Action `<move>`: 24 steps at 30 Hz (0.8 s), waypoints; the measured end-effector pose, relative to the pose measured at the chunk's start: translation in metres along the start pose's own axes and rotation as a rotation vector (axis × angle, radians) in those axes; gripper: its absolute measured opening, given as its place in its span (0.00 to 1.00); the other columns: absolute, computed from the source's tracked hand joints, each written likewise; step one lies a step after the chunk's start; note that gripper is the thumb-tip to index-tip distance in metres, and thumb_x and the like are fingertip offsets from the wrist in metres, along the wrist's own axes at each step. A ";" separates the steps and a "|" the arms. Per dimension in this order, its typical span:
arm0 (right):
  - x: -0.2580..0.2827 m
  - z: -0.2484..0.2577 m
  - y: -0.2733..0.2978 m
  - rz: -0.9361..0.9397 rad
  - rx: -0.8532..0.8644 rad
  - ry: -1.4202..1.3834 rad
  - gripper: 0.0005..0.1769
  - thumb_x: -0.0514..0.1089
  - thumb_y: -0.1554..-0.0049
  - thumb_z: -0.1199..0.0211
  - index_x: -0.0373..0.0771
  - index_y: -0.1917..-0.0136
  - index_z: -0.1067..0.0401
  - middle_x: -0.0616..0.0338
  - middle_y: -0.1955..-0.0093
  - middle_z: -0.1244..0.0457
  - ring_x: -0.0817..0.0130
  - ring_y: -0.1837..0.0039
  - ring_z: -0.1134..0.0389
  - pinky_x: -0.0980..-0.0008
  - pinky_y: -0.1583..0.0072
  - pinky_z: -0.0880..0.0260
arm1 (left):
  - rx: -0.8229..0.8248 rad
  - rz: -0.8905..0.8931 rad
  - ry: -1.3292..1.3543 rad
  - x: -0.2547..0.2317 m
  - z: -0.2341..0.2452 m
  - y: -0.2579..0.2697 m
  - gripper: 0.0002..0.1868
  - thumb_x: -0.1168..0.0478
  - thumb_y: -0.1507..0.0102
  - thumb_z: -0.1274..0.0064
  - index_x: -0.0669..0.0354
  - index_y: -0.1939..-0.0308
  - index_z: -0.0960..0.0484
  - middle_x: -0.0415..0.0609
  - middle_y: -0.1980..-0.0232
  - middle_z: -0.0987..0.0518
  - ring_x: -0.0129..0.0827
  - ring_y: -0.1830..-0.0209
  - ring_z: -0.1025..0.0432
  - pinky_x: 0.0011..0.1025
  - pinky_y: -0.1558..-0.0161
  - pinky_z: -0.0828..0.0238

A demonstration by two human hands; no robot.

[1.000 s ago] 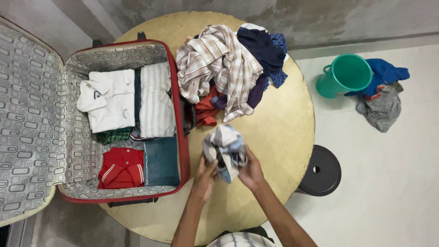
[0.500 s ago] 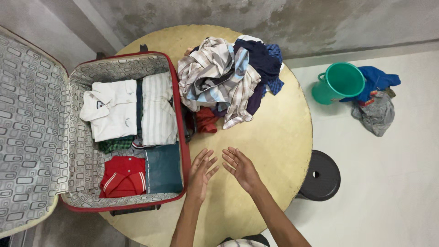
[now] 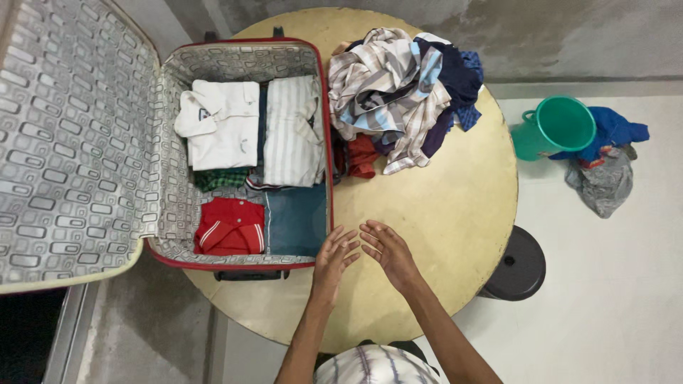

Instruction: The person folds a shirt and a pair of pants and places them into a red suitcase.

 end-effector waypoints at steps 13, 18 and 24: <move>-0.048 -0.099 -0.010 0.273 0.083 0.388 0.21 0.46 0.36 0.41 0.32 0.34 0.31 0.56 0.38 0.33 0.70 0.38 0.31 0.69 0.37 0.29 | -0.031 -0.234 0.088 -0.062 0.097 -0.012 0.31 0.61 0.31 0.50 0.67 0.26 0.40 0.60 0.30 0.30 0.40 0.36 0.27 0.34 0.35 0.29; -0.082 -0.122 -0.039 0.329 0.109 0.542 0.19 0.47 0.35 0.39 0.33 0.36 0.27 0.57 0.43 0.32 0.72 0.41 0.32 0.71 0.40 0.31 | -0.135 -0.104 -0.054 -0.051 0.173 -0.069 0.30 0.59 0.34 0.46 0.70 0.31 0.35 0.59 0.37 0.25 0.39 0.42 0.24 0.32 0.40 0.25; -0.106 -0.145 -0.073 0.421 0.013 1.125 0.17 0.46 0.40 0.37 0.35 0.40 0.26 0.47 0.48 0.32 0.59 0.47 0.27 0.66 0.44 0.27 | -0.260 -0.011 -0.339 -0.026 0.253 -0.166 0.28 0.56 0.37 0.39 0.66 0.37 0.26 0.50 0.55 0.20 0.33 0.60 0.26 0.28 0.60 0.27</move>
Point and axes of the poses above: each hand's wrist, its own y-axis away from the middle knuckle, its own z-axis out of the back of the hand, x = y × z, the point moved 3 cm from there along -y, towards the middle knuckle
